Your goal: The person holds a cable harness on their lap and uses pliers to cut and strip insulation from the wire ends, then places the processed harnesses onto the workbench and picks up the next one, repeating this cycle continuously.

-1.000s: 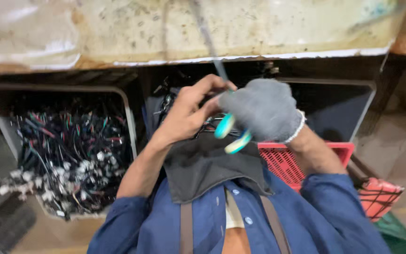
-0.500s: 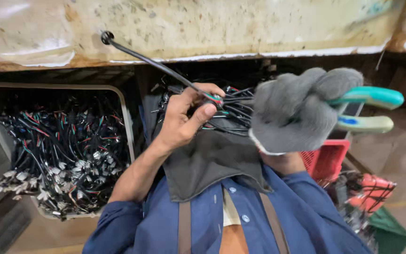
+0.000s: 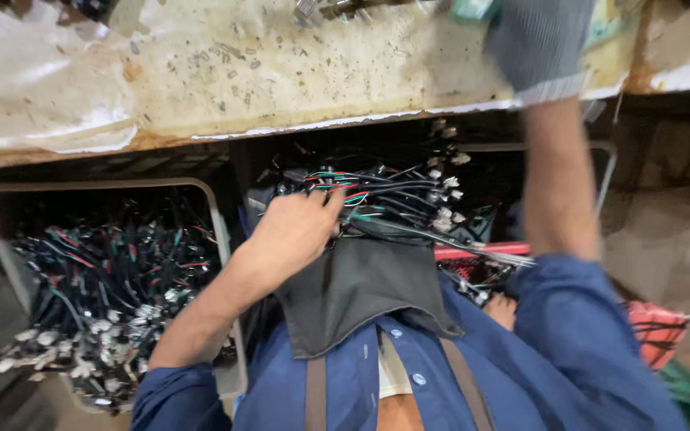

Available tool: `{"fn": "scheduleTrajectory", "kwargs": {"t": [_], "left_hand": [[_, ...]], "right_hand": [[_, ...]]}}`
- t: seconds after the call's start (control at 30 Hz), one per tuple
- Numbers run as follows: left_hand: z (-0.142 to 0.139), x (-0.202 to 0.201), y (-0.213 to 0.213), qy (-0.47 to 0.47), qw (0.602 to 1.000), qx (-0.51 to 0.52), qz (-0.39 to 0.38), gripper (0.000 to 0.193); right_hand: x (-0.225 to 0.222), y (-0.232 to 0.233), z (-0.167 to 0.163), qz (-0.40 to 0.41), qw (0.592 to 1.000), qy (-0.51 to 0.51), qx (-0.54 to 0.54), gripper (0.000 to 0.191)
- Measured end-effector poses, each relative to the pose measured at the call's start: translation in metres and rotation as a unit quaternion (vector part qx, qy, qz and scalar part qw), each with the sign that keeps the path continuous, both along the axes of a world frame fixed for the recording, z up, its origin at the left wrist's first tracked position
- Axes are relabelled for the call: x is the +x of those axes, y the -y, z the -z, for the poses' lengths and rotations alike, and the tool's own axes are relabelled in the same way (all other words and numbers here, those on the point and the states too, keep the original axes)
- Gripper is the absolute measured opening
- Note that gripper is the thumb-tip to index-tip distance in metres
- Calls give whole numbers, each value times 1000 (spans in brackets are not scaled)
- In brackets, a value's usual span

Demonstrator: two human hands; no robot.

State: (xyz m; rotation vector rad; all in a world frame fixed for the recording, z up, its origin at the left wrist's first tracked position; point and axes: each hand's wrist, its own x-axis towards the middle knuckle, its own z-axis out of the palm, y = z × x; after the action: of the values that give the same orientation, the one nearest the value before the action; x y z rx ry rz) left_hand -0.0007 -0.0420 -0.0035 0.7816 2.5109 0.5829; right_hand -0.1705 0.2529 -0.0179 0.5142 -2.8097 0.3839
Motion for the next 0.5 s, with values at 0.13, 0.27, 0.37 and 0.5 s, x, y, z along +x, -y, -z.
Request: {"fn": "scheduleTrajectory", "kwargs": {"t": [0.13, 0.27, 0.37, 0.5], "left_hand": [[-12, -23, 45, 20, 997, 30, -69, 45], [-7, -76, 112, -298, 869, -74, -387, 64], [20, -109, 150, -393, 840, -133, -349, 55], [62, -115, 156, -333, 872, -7, -360, 38]], "right_hand": [[6, -3, 23, -76, 995, -8, 60, 15], [39, 32, 21, -120, 989, -91, 5, 31], [43, 50, -19, -93, 990, -103, -21, 32], [55, 66, -65, -94, 987, -106, -79, 35]]}}
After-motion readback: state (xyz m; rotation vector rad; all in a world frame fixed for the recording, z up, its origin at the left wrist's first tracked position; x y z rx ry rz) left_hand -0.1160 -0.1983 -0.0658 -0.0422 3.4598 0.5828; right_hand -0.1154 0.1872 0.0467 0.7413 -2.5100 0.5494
